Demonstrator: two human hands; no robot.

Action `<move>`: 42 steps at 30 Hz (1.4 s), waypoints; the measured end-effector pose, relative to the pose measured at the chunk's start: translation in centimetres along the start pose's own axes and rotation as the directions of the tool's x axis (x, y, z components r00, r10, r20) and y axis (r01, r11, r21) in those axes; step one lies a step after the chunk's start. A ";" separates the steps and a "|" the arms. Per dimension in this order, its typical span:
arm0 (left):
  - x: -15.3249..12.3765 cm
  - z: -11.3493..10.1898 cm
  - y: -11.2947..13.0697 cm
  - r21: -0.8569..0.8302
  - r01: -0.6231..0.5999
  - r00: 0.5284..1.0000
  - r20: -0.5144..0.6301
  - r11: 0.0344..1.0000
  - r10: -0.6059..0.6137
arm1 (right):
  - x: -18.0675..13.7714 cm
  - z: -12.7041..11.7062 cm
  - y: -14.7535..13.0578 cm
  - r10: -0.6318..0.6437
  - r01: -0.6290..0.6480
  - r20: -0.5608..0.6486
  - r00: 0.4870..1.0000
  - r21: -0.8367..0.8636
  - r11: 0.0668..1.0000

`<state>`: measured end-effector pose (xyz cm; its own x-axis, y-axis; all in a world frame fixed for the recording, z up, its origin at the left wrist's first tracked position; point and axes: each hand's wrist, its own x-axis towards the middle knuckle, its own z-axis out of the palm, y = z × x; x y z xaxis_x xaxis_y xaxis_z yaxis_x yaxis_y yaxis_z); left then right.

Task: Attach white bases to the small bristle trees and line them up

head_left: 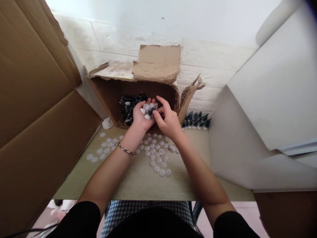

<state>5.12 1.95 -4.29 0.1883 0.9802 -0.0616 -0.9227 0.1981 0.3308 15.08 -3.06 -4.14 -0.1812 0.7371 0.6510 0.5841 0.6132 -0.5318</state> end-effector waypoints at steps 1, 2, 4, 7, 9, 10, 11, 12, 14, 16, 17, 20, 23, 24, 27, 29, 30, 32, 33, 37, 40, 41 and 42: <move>0.0 0.0 0.0 -0.004 0.000 1.000 -0.003 1.000 0.000 | 0.0 0.1 0.1 0.011 -0.011 0.000 1.000 0.030 0.999; 0.0 0.0 0.0 -0.007 -0.003 1.000 -0.009 1.000 0.003 | 0.1 0.3 0.2 0.020 -0.021 0.004 1.000 0.060 0.998; 0.1 0.0 0.0 -0.015 -0.014 1.000 -0.023 1.000 0.013 | 0.1 0.5 0.3 0.036 -0.038 0.017 0.999 0.123 0.992; 0.1 0.0 0.0 -0.019 -0.015 0.999 -0.035 1.000 0.014 | 0.2 0.6 0.3 0.080 -0.080 0.009 0.997 0.216 0.973; 0.0 0.0 0.0 -0.015 -0.004 0.999 -0.041 1.000 0.003 | 0.3 0.5 0.1 0.117 -0.110 -0.009 0.993 0.278 0.954; 0.0 0.0 0.0 -0.017 0.003 0.999 -0.043 1.000 -0.004 | 0.3 0.5 0.1 0.132 -0.122 -0.013 0.991 0.306 0.944; 0.0 -0.1 0.0 -0.023 0.009 0.999 -0.044 1.000 -0.010 | 0.4 0.4 0.1 0.147 -0.133 -0.015 0.989 0.335 0.933; 0.0 -0.1 -0.1 -0.031 0.013 0.999 -0.043 0.999 -0.014 | 0.4 0.4 0.1 0.161 -0.145 -0.012 0.987 0.363 0.920; 0.0 -0.2 -0.1 -0.038 0.023 0.999 -0.035 0.999 -0.025 | 0.6 0.2 0.2 0.191 -0.179 0.014 0.981 0.425 0.887; 0.1 -0.3 -0.1 -0.034 0.038 0.999 -0.021 0.999 -0.039 | 0.7 -0.1 0.4 0.213 -0.223 0.077 0.974 0.491 0.842; 0.1 -0.3 -0.1 -0.032 0.045 0.999 -0.016 0.998 -0.046 | 0.8 -0.3 0.5 0.214 -0.244 0.119 0.970 0.525 0.815; 0.1 -0.2 0.0 -0.034 0.044 0.999 -0.018 0.998 -0.045 | 1.0 -0.8 0.7 0.188 -0.296 0.236 0.953 0.603 0.741; 0.1 -0.1 0.1 -0.035 0.025 0.999 -0.030 0.999 -0.026 | 0.9 -1.1 0.7 0.181 -0.368 0.357 0.916 0.576 0.730; 0.1 -0.1 0.1 -0.034 0.018 0.999 -0.036 0.999 -0.019 | 0.9 -1.2 0.6 0.179 -0.392 0.402 0.898 0.546 0.740; 0.1 0.0 0.1 -0.034 0.001 0.999 -0.051 0.999 -0.002 | 0.6 -1.4 0.4 0.158 -0.409 0.487 0.859 0.469 0.783; 0.1 0.1 0.1 -0.032 -0.002 0.998 -0.060 0.999 0.000 | 0.5 -1.5 0.3 0.142 -0.390 0.500 0.854 0.436 0.811; 0.1 0.1 0.0 -0.030 -0.001 0.998 -0.064 1.000 -0.001 | 0.5 -1.6 0.3 0.137 -0.379 0.500 0.855 0.424 0.822; 0.2 0.0 0.1 -0.023 0.008 0.998 -0.068 1.000 -0.009 | 0.4 -1.5 0.3 0.127 -0.361 0.500 0.857 0.405 0.840; 0.2 -0.1 0.1 -0.018 0.013 0.998 -0.067 1.000 -0.014 | 0.4 -1.5 0.4 0.122 -0.353 0.501 0.857 0.396 0.847; 0.4 -0.2 0.3 0.000 0.025 0.998 -0.056 1.000 -0.025 | 0.3 -1.1 0.6 0.094 -0.317 0.518 0.850 0.361 0.877; 0.4 -0.2 0.4 0.014 0.038 0.998 -0.051 0.999 -0.038 | 0.3 -1.2 0.7 0.077 -0.274 0.504 0.861 0.330 0.903; 0.3 -0.2 0.5 0.014 0.040 0.998 -0.053 0.999 -0.039 | 0.2 -1.3 0.6 0.072 -0.257 0.492 0.868 0.320 0.912; 0.3 -0.2 0.5 0.010 0.036 0.998 -0.056 0.999 -0.035 | 0.2 -1.3 0.5 0.068 -0.241 0.478 0.875 0.311 0.919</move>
<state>4.68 2.36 -4.30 0.2014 0.9713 -0.1264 -0.9120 0.2331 0.3377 16.37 -2.96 -3.54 -0.4975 0.8229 0.2746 0.3347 0.4741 -0.8144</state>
